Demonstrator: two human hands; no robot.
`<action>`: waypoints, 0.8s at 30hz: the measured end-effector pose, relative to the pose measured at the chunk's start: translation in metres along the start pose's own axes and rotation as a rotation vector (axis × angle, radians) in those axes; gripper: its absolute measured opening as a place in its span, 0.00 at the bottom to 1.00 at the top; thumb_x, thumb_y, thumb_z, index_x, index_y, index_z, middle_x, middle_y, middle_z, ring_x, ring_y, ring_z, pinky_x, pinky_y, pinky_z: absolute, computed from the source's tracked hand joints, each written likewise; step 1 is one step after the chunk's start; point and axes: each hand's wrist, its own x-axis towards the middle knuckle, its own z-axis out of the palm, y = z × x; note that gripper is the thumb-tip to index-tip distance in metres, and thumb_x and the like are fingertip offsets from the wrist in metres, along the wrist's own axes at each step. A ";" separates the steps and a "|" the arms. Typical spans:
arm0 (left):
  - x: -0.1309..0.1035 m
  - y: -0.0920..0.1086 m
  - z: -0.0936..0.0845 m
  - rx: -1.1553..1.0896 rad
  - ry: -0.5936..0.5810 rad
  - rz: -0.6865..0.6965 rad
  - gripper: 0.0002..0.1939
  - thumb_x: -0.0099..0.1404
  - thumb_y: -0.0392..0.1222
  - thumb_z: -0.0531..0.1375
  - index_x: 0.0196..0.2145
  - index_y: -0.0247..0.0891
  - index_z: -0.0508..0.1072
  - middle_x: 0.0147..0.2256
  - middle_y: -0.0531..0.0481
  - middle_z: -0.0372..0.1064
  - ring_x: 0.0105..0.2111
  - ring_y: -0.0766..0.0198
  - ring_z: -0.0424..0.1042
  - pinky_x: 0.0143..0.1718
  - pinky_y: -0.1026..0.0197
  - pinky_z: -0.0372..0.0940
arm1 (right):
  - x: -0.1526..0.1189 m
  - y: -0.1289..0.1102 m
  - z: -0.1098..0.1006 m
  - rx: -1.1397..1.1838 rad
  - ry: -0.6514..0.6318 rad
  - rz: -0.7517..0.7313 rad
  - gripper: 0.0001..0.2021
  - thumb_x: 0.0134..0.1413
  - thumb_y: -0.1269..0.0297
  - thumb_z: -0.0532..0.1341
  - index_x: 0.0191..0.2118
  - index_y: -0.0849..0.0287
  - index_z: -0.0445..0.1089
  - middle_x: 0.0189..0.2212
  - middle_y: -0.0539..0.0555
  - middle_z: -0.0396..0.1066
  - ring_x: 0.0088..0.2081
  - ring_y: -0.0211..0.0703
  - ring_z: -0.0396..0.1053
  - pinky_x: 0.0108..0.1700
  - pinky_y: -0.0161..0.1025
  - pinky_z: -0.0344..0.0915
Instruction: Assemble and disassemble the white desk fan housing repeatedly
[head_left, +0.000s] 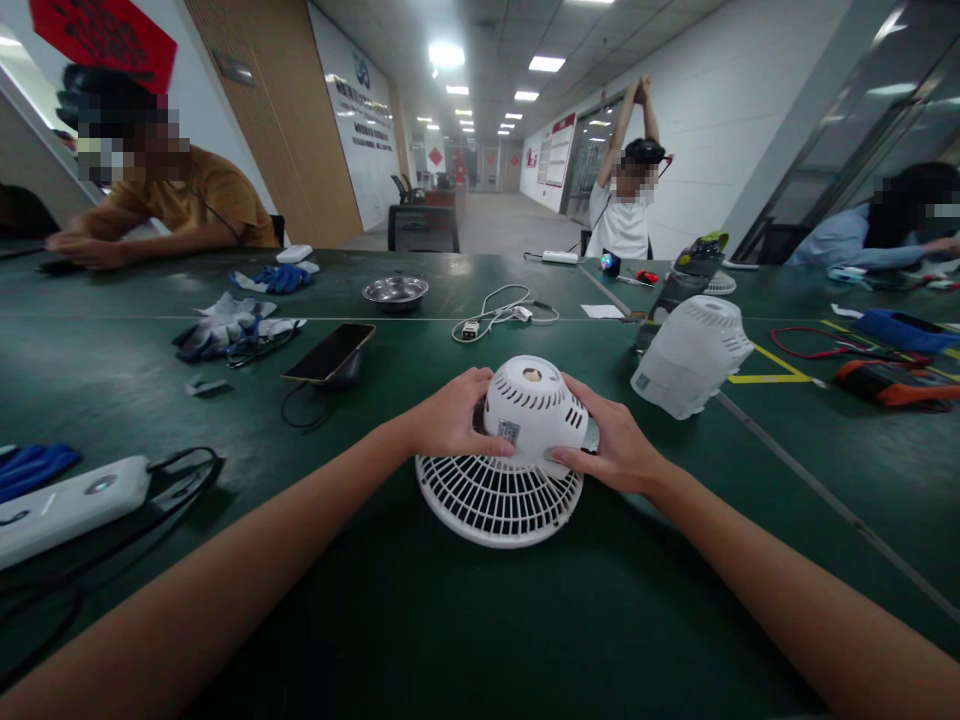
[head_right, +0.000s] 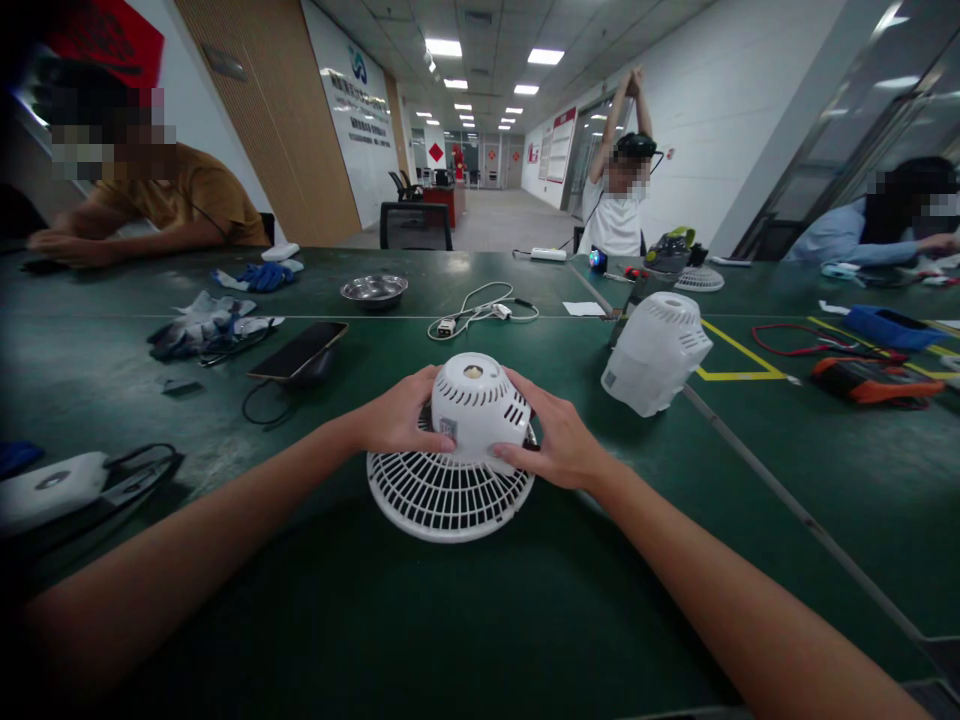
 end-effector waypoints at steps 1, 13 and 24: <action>0.000 0.001 0.000 -0.002 -0.008 -0.006 0.37 0.56 0.63 0.69 0.57 0.40 0.72 0.56 0.38 0.69 0.58 0.41 0.65 0.59 0.37 0.60 | 0.000 0.000 0.000 -0.001 0.002 -0.004 0.46 0.56 0.48 0.68 0.74 0.49 0.47 0.67 0.62 0.63 0.59 0.64 0.70 0.57 0.67 0.70; -0.001 -0.004 0.000 0.035 -0.022 -0.030 0.40 0.53 0.64 0.70 0.60 0.45 0.71 0.57 0.38 0.68 0.59 0.36 0.63 0.59 0.32 0.58 | 0.005 -0.011 0.002 0.036 -0.018 0.095 0.47 0.54 0.50 0.69 0.73 0.48 0.46 0.66 0.63 0.63 0.60 0.66 0.69 0.58 0.70 0.68; -0.001 0.001 0.000 -0.032 -0.001 -0.064 0.39 0.55 0.61 0.70 0.61 0.44 0.71 0.57 0.38 0.67 0.58 0.40 0.66 0.58 0.34 0.61 | 0.007 -0.013 0.009 0.099 0.044 0.172 0.45 0.52 0.50 0.71 0.71 0.50 0.51 0.62 0.62 0.69 0.57 0.64 0.72 0.57 0.67 0.70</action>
